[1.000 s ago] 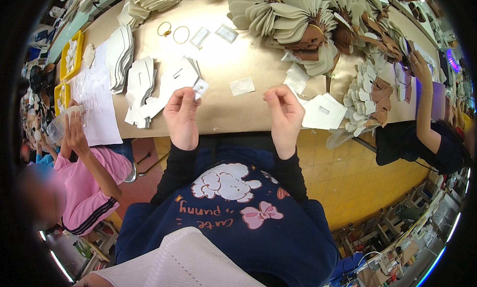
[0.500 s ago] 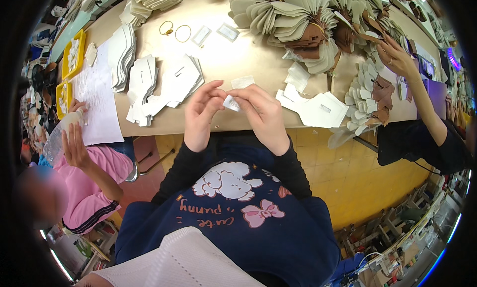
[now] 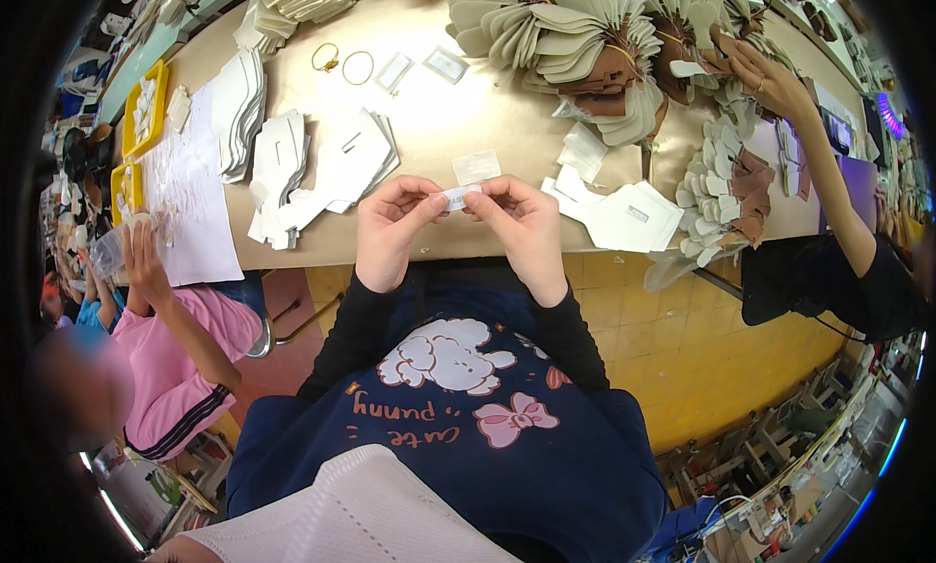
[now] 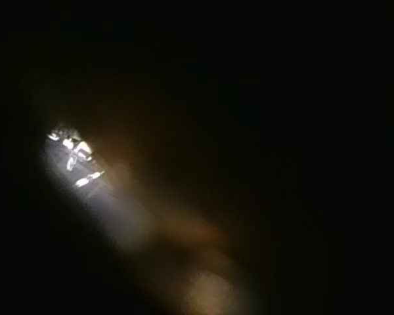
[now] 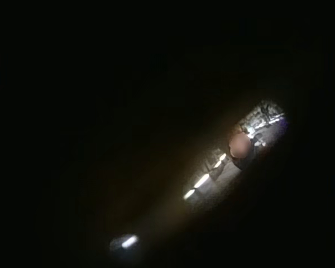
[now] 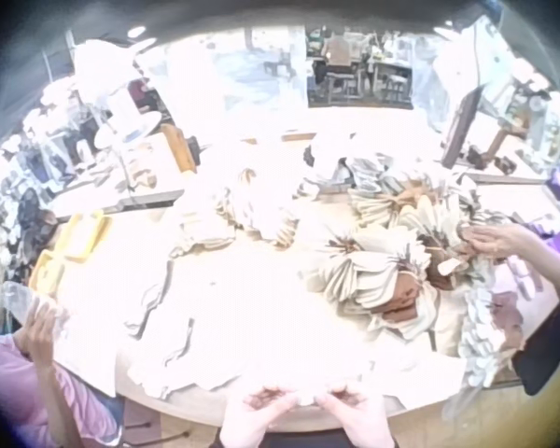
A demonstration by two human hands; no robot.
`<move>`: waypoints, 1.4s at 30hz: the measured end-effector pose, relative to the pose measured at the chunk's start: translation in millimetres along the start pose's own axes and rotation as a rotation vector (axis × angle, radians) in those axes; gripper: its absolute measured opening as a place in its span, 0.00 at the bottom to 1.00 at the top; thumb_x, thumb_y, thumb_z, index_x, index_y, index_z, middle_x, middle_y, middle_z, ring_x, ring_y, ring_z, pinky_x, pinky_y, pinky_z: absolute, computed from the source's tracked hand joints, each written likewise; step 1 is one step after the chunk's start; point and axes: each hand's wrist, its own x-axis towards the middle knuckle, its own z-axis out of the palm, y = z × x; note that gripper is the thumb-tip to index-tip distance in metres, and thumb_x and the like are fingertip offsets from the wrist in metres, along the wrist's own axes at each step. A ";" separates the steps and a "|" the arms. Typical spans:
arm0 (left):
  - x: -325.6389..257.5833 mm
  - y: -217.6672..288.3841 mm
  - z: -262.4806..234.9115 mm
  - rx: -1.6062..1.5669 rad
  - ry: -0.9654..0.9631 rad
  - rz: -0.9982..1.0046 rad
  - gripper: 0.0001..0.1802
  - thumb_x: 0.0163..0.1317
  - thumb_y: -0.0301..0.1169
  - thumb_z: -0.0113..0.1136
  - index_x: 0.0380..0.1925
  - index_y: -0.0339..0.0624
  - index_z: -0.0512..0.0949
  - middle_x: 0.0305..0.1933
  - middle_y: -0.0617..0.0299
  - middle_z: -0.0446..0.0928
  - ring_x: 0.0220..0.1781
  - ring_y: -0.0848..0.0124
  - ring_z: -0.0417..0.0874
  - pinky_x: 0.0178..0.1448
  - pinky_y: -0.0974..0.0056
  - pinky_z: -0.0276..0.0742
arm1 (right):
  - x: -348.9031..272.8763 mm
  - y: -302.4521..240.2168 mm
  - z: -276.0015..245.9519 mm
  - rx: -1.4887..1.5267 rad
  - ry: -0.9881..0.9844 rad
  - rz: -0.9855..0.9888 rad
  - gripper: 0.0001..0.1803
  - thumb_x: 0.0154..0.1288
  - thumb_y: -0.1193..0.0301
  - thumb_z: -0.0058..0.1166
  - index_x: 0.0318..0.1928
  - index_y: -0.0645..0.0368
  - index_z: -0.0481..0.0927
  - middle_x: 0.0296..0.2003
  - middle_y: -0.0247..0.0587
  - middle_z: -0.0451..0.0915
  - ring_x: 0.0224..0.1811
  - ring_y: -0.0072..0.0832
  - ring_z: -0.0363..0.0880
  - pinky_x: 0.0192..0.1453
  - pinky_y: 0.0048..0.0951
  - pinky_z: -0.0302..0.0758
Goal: The person repeatedly picks up small white labels and places them onto white shoe-shaped paper cutouts on a table. They peel the backing from each label, align it on a cutout, and press it down before moving to the next item. The process continues with multiple cutouts and labels throughout the clip.
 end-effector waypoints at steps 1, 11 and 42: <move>0.5 -0.4 -0.3 0.022 -0.005 0.007 0.07 0.66 0.24 0.66 0.42 0.31 0.82 0.38 0.61 0.84 0.39 0.77 0.82 0.46 0.71 0.78 | 0.0 -0.4 -1.0 -0.013 0.005 -0.001 0.05 0.70 0.77 0.61 0.40 0.68 0.83 0.34 0.37 0.85 0.35 0.20 0.81 0.45 0.22 0.77; -0.9 -8.9 10.5 0.018 0.096 -0.001 0.07 0.65 0.23 0.68 0.40 0.31 0.82 0.37 0.60 0.84 0.37 0.77 0.83 0.44 0.72 0.79 | 1.9 -9.7 -10.6 -0.124 0.013 0.013 0.05 0.67 0.78 0.64 0.38 0.68 0.83 0.31 0.34 0.83 0.33 0.17 0.78 0.42 0.20 0.75; 13.7 -32.4 -5.5 0.352 0.148 0.078 0.10 0.66 0.27 0.65 0.45 0.35 0.82 0.42 0.58 0.85 0.45 0.70 0.84 0.53 0.66 0.78 | 11.5 11.1 -22.2 -0.112 0.112 0.005 0.09 0.68 0.76 0.63 0.45 0.70 0.84 0.36 0.35 0.84 0.37 0.16 0.80 0.44 0.18 0.77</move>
